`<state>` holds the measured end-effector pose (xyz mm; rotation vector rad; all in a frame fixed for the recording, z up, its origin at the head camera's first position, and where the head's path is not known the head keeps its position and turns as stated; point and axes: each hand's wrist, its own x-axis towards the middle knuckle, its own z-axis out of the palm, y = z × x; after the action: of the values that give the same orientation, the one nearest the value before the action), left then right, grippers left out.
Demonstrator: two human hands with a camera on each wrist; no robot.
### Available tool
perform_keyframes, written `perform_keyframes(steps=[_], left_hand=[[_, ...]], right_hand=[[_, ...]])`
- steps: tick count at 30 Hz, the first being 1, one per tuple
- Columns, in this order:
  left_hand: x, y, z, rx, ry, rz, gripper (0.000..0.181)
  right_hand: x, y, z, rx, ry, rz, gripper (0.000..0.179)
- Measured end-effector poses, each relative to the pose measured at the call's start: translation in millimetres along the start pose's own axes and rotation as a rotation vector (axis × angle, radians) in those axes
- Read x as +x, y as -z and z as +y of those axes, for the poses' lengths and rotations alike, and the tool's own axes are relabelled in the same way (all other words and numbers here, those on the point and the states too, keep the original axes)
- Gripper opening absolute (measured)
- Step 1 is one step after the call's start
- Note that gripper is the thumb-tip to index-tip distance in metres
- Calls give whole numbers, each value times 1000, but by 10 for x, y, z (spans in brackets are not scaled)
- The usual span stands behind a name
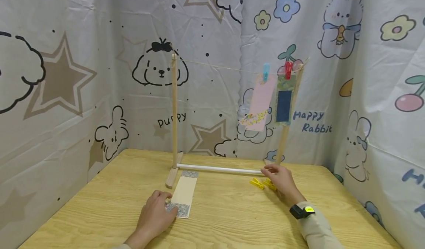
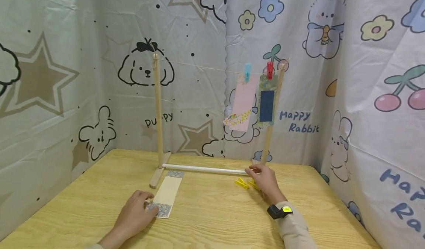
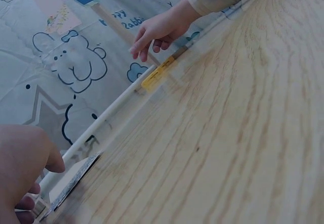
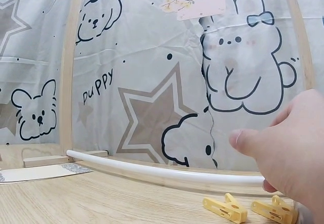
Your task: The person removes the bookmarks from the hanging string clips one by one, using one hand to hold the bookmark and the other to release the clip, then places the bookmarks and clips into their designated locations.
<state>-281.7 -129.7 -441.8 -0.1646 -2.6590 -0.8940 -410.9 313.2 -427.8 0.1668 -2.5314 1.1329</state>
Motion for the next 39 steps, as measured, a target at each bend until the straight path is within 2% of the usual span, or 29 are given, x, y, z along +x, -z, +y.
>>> perform_keyframes(steps=[7, 13, 25, 29, 33, 39], left_hand=[[-17, -9, -8, -8, -8, 14, 39], [-9, -11, -6, -13, -7, 15, 37], [-18, -14, -6, -48, -20, 19, 37], [-5, -17, 5, -89, -43, 38, 39], [44, -15, 2, -168, -101, 52, 39], [123, 5, 9, -302, -173, 8, 38]], right_hand=[[1, -53, -12, -5, 8, 10, 38], [12, -111, -2, -16, 14, -22, 37], [5, -99, -27, 5, 5, -32, 36], [9, -63, -43, 79, -24, -40, 40], [-5, 4, -94, 192, -79, -49, 49], [-10, 149, -207, 253, -94, -64, 55]])
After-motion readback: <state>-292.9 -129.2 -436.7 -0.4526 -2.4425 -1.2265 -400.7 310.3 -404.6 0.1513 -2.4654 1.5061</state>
